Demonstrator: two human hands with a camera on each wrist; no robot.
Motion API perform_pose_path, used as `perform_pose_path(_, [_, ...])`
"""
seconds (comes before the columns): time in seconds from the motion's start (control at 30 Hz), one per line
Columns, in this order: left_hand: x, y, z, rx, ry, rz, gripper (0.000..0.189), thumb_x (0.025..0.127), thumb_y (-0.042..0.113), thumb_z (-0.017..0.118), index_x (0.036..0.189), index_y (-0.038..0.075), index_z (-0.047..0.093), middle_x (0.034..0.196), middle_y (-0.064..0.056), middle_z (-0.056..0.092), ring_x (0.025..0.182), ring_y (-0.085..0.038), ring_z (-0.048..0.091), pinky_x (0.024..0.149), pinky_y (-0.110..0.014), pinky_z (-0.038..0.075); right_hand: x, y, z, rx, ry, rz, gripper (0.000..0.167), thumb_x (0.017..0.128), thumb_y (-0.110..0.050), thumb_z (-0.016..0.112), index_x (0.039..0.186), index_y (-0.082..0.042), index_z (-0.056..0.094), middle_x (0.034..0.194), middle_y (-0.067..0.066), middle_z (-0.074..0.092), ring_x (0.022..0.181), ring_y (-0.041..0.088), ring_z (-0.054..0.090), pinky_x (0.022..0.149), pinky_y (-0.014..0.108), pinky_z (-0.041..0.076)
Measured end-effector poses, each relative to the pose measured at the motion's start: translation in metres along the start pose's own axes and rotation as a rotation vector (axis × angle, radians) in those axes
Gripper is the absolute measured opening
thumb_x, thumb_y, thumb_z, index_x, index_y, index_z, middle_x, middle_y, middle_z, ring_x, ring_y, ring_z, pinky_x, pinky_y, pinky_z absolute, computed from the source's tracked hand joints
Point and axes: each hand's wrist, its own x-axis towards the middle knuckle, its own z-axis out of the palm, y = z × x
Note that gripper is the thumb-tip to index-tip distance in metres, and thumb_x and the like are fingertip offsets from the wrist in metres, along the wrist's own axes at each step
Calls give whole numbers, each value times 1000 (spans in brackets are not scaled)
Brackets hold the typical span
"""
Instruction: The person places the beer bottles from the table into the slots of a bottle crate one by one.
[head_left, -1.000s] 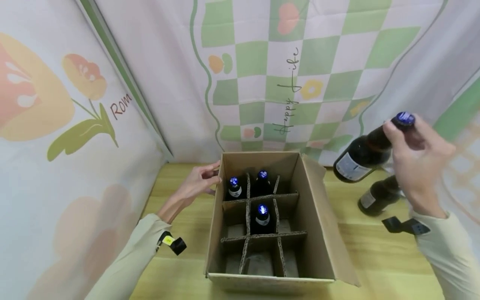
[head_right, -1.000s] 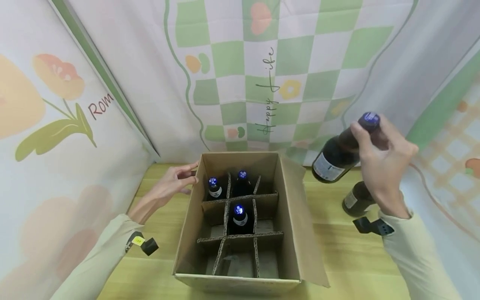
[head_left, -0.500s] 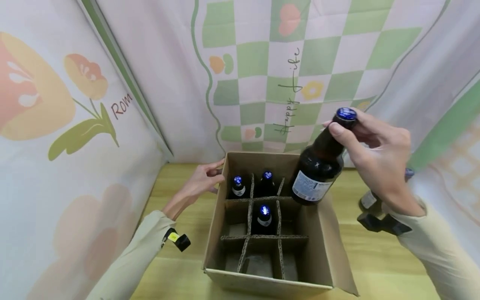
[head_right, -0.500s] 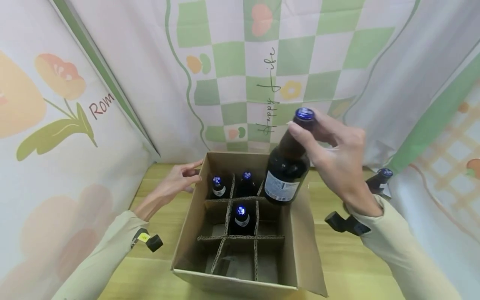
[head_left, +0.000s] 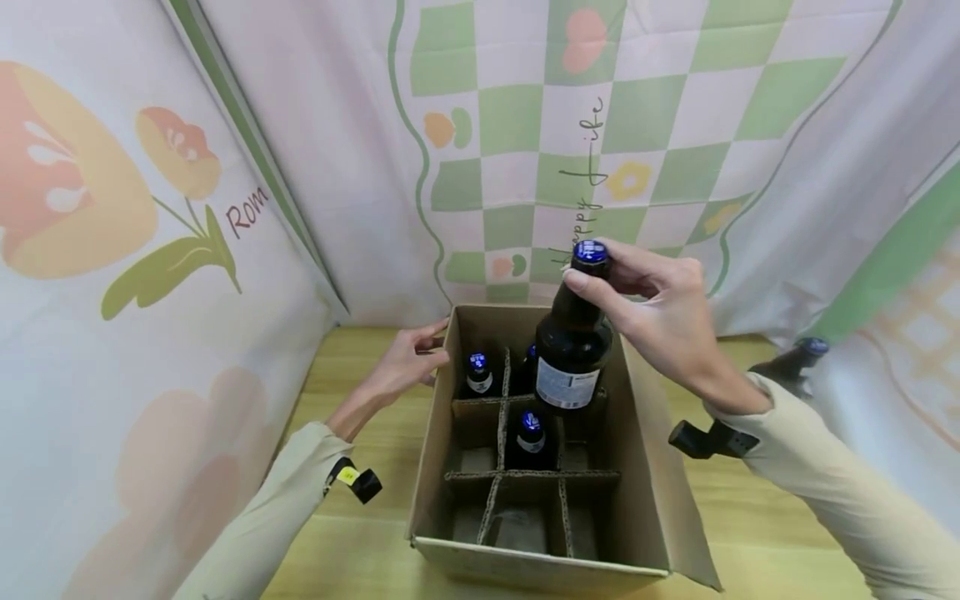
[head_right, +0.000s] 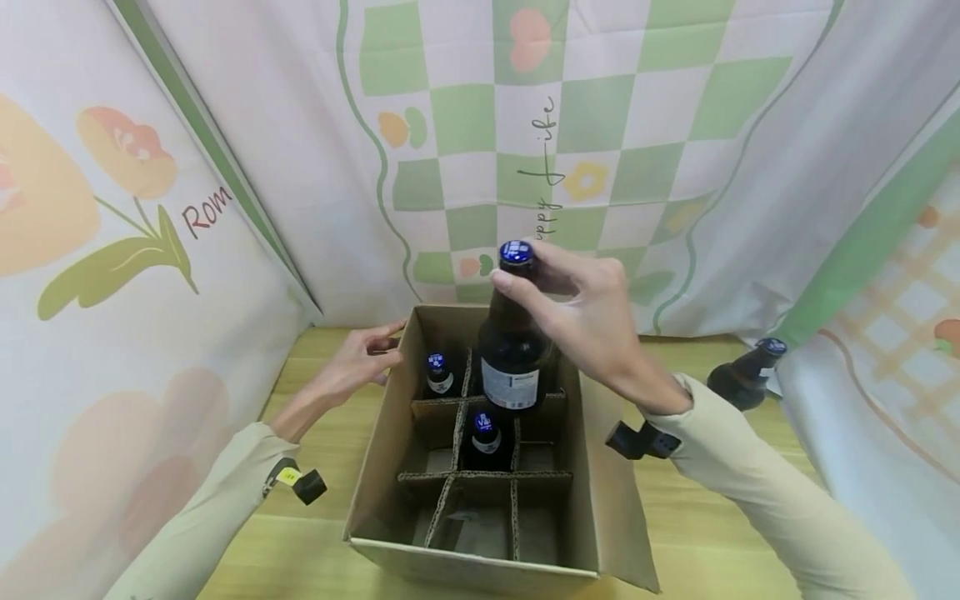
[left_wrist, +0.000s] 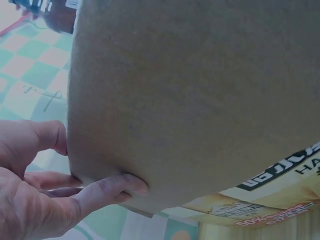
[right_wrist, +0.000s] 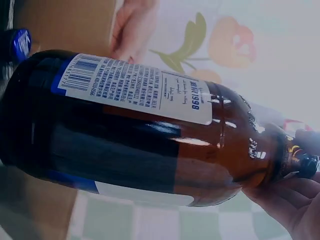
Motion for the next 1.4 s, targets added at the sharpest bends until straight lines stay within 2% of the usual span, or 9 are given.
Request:
perform_pose_path(0.13, [-7,-2,-1,39,20,-1,71,95,1,60,161,3,34,151,-33,51,98,-27,70,75,-31,67,-5,-2,13,28,-51,36,32,86,4,81,116,-6,80,97,7,81,82,4,76,73,13,60])
perform_pose_path(0.3, [-8,-2,0,34,36,3,72,95,2,62,161,5,36,152,-31,51,104,-35,71,76,-32,67,-4,-5,24,53,-75,39,30,87,3,82,115,-7,80,98,8,81,85,4,77,73,14,61])
perform_pose_path(0.5, [-8,-2,-3,-5,34,6,71,95,1,60,161,3,36,150,-33,51,109,-36,69,77,-33,67,6,-8,40,111,-118,18,27,87,2,82,114,-1,78,96,8,81,84,7,77,75,18,63])
perform_pose_path(0.63, [-8,-1,-6,-21,43,-7,69,96,1,60,160,4,38,150,-32,52,115,-40,67,77,-34,67,12,-9,51,128,-195,31,24,89,-2,82,112,-1,78,98,6,81,87,8,78,75,20,64])
perform_pose_path(0.73, [-6,-1,-6,-33,37,-12,67,97,2,61,160,5,39,150,-32,52,120,-40,66,77,-35,67,11,-13,56,107,-251,49,25,92,-7,81,117,-3,77,102,5,81,90,9,78,77,20,64])
perform_pose_path(0.83, [-4,-4,-5,-50,25,-11,65,99,2,61,160,6,40,150,-31,53,115,-35,68,77,-34,67,8,-17,61,102,-290,82,27,94,-12,79,119,-4,75,104,4,81,92,10,78,78,22,65])
perform_pose_path(1.0, [-8,-7,-5,-68,11,7,64,100,1,60,160,3,38,149,-32,54,116,-37,68,76,-33,67,-2,-12,75,152,-348,118,24,94,-14,79,117,-6,75,104,2,80,92,10,77,79,26,66])
perform_pose_path(1.27, [-6,-6,-4,-69,-9,15,63,102,2,59,161,4,36,150,-31,53,123,-44,65,77,-34,67,-12,-3,92,147,-419,-135,28,85,-4,85,111,3,76,94,5,80,78,9,74,68,19,60])
perform_pose_path(1.4, [-6,-7,-5,-66,-9,3,63,104,4,61,161,5,36,151,-30,53,123,-42,66,78,-34,67,-11,-4,96,171,-415,-113,25,86,-3,85,108,3,76,93,6,80,80,11,76,70,21,62])
